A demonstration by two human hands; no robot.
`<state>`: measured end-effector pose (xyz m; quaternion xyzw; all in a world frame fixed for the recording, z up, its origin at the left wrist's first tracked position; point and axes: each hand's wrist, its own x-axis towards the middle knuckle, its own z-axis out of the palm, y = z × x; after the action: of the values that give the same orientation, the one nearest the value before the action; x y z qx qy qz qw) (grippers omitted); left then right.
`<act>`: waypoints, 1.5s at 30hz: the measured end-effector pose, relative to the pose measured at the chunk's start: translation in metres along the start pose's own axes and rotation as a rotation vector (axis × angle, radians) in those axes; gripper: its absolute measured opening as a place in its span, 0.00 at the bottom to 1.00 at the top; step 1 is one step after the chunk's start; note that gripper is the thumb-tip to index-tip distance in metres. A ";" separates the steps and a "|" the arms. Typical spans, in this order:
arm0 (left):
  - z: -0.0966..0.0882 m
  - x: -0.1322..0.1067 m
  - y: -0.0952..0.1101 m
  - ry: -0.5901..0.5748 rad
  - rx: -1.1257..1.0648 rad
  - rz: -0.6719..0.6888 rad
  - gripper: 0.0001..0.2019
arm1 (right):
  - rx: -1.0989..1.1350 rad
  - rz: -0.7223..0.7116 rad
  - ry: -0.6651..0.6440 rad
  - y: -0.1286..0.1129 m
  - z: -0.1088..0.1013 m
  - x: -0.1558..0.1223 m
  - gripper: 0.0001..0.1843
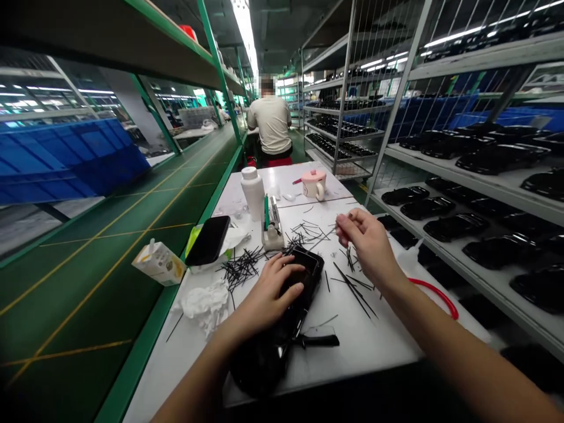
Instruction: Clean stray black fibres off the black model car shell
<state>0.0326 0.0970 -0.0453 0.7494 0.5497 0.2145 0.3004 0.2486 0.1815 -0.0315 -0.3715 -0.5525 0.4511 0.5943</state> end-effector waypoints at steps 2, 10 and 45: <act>0.001 0.000 0.001 0.004 0.007 -0.009 0.18 | 0.008 0.050 0.018 0.003 -0.010 -0.025 0.17; 0.004 0.002 0.005 0.039 0.042 -0.040 0.17 | -0.016 0.206 0.003 0.028 -0.005 -0.088 0.16; 0.004 0.000 0.005 0.056 0.051 -0.014 0.16 | -0.125 -0.035 0.013 -0.008 0.003 -0.070 0.12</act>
<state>0.0384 0.0956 -0.0447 0.7467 0.5683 0.2194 0.2670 0.2478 0.1125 -0.0457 -0.4010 -0.5822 0.4029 0.5813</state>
